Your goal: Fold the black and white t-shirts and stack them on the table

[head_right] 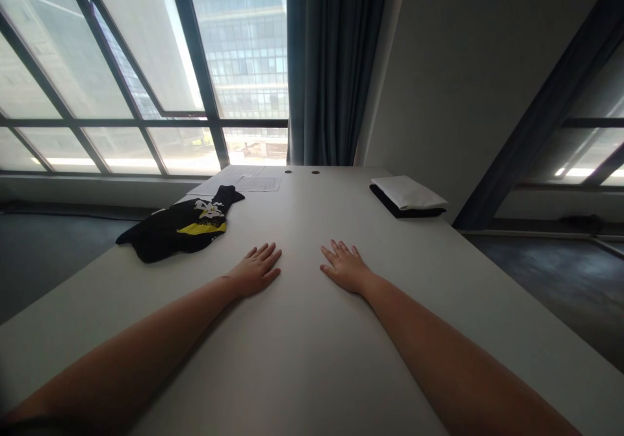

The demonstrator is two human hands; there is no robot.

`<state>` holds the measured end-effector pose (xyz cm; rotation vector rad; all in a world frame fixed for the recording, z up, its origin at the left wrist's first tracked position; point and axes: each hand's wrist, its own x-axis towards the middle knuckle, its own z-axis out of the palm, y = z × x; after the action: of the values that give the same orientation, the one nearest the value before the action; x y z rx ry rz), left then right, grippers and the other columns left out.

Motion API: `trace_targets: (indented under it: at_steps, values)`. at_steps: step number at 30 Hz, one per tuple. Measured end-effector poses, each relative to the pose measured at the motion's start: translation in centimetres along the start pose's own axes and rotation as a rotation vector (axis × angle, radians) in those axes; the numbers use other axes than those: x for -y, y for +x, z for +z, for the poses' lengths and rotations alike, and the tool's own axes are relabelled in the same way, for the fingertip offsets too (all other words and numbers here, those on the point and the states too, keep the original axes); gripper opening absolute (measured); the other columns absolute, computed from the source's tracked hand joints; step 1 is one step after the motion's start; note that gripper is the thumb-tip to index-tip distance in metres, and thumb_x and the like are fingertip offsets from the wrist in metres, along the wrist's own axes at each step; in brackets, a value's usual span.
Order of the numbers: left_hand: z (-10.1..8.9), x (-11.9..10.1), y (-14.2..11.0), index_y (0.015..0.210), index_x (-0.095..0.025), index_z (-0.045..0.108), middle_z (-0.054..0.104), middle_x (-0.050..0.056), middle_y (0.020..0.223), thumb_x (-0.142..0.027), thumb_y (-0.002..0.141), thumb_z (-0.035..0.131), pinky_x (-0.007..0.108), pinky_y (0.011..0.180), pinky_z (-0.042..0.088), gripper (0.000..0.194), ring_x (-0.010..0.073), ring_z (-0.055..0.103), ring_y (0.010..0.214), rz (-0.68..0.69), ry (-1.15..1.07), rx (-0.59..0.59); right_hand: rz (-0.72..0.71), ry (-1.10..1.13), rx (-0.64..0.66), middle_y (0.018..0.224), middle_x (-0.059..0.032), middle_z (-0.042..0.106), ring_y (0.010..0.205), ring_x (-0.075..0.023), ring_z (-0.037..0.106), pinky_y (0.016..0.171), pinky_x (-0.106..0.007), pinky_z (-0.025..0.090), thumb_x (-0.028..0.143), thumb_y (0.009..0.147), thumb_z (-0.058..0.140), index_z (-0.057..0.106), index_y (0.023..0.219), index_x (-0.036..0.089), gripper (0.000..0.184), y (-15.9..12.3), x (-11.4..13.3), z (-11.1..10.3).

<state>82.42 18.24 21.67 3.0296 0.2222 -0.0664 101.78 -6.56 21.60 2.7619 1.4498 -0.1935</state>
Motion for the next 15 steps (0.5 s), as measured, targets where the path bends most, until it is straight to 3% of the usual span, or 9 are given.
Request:
trace_targets:
  at_steps: [4,15]
  values:
    - [-0.32,0.08,-1.34,0.170,-0.023,0.029,0.016,0.011,0.177,-0.060,0.109,0.032,0.050,0.133,0.012,0.071,0.0292,0.011,0.165,0.045,-0.021,0.039,-0.014,0.014,0.000,0.177,-0.0134,0.015,0.164,-0.0340,0.014,0.130,-0.058,0.014,0.059,0.106,0.034,0.030,0.171,0.026,0.073,0.06,-0.42,-0.11]
    - [-0.62,0.48,-0.53,0.168,-0.027,0.034,0.021,0.008,0.177,-0.058,0.108,0.036,0.050,0.134,0.014,0.067,0.0275,0.015,0.164,0.060,-0.015,0.018,-0.018,0.037,-0.006,0.177,-0.0134,0.018,0.163,-0.0350,0.017,0.130,-0.059,0.015,0.060,0.105,0.038,0.033,0.170,0.026,0.073,0.06,-0.32,-0.30]
